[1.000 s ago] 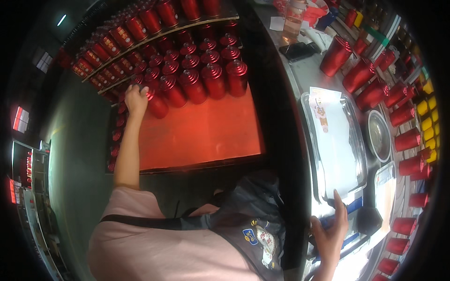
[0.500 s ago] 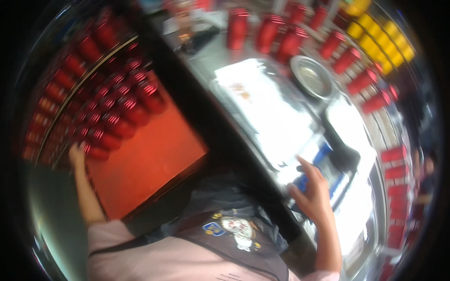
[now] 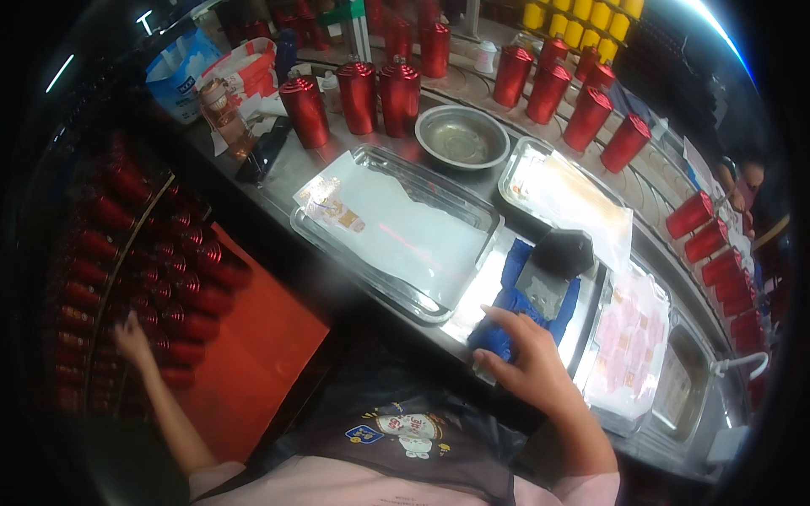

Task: The person applies a sticker to a red cylindrical can, smooths it with a blue cloth, and secures the bottom with a rubber band. The person then places the finished can on a shelf with other similar cans.

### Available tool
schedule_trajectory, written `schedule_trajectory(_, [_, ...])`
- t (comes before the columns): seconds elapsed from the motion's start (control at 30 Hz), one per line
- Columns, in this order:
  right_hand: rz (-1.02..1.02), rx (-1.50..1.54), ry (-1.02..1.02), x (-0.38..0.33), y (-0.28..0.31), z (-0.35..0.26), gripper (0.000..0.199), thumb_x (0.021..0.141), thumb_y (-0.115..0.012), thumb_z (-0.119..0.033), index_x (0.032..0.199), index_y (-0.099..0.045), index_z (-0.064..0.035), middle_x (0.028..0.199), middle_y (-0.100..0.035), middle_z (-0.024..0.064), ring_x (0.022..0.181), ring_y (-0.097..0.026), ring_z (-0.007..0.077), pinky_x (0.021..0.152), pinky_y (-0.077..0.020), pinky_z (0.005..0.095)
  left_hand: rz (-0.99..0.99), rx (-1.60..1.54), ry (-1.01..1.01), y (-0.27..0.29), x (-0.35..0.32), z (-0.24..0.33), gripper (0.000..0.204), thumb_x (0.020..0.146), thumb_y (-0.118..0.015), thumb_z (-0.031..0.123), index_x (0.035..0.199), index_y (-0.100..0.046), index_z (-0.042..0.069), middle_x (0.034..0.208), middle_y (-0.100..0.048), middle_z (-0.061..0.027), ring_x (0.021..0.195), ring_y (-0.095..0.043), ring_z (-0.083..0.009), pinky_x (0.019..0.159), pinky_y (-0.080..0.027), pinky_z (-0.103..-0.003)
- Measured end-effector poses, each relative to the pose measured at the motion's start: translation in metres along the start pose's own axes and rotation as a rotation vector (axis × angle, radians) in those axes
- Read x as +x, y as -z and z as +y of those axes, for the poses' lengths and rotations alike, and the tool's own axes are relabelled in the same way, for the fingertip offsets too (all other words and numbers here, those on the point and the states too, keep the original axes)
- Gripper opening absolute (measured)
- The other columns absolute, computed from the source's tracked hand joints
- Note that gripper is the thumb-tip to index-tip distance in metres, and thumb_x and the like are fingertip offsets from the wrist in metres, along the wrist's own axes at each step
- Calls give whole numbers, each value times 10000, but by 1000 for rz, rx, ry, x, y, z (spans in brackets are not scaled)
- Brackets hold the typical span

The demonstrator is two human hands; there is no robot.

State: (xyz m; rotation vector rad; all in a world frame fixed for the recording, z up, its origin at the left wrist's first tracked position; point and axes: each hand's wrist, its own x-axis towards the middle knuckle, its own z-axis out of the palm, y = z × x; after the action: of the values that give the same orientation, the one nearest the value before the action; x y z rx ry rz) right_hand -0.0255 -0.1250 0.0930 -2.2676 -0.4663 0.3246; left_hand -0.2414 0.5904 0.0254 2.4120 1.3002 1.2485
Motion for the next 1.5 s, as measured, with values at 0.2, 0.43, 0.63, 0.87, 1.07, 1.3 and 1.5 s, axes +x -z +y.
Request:
schedule_trajectory(0.2, [149, 74, -97, -30, 20, 17, 603, 770, -802, -149, 1336, -605, -76, 1016, -677, 97, 673, -529, 174, 620, -454, 300, -197, -470, -611, -130, -58, 354, 483, 858, -787, 175, 1241, -591, -45, 1374, -544, -187, 1262, -530, -328, 1073, -425, -410])
schedule_trajectory(0.43, [438, 193, -358, -80, 37, 68, 598, 737, -776, -72, 1314, -627, -35, 1022, -696, 71, 645, -461, 63, 560, -358, 223, -273, -270, -225, -314, 8, 519, 1042, 602, -901, 545, 1306, -407, -43, 1465, -384, -306, 1340, -405, -502, 1130, -348, -494])
schedule_trajectory(0.63, [613, 304, -528, -116, 30, 98, 551, 770, -762, -108, 1296, -631, -11, 1034, -681, 81, 693, -480, 79, 581, -369, 223, -17, -345, -439, -381, 20, 502, 886, 587, -896, 501, 1189, -491, -7, 1240, -545, -278, 1131, -549, -477, 959, -474, -551])
schedule_trajectory(0.87, [522, 313, -386, -101, 41, 97, 541, 785, -769, -90, 1306, -633, -47, 1000, -694, 91, 683, -505, 125, 627, -436, 263, -138, -502, -561, -280, -13, 496, 770, 708, -898, 387, 1233, -513, -22, 1221, -564, -202, 1144, -561, -348, 1005, -446, -441])
schedule_trajectory(1.07, [482, -20, -24, -68, 21, 91, 861, 766, -830, -193, 1517, -414, -124, 973, -614, 134, 668, -538, 254, 595, -465, 355, -1049, -1185, -398, -76, -134, 546, 593, 835, -757, 90, 1360, -490, 23, 1263, -589, -101, 1154, -568, -184, 1039, -441, -346])
schedule_trajectory(1.3, [563, 25, 141, -61, -11, 72, 1094, 728, -856, -267, 1593, -208, -96, 897, -557, 186, 713, -596, 365, 610, -500, 446, -1940, -1185, -174, -16, -305, 625, 694, 770, -871, 334, 1238, -480, 3, 1141, -635, -121, 1041, -640, -185, 941, -525, -335])
schedule_trajectory(1.5, [534, 136, -137, -90, -30, 77, 1183, 741, -891, -254, 1598, -106, -36, 1170, -577, 185, 952, -652, 270, 749, -560, 368, -2109, -960, -122, -20, -371, 612, 886, 757, -865, 427, 1274, -313, -34, 1221, -552, -222, 1078, -629, -258, 893, -559, -365])
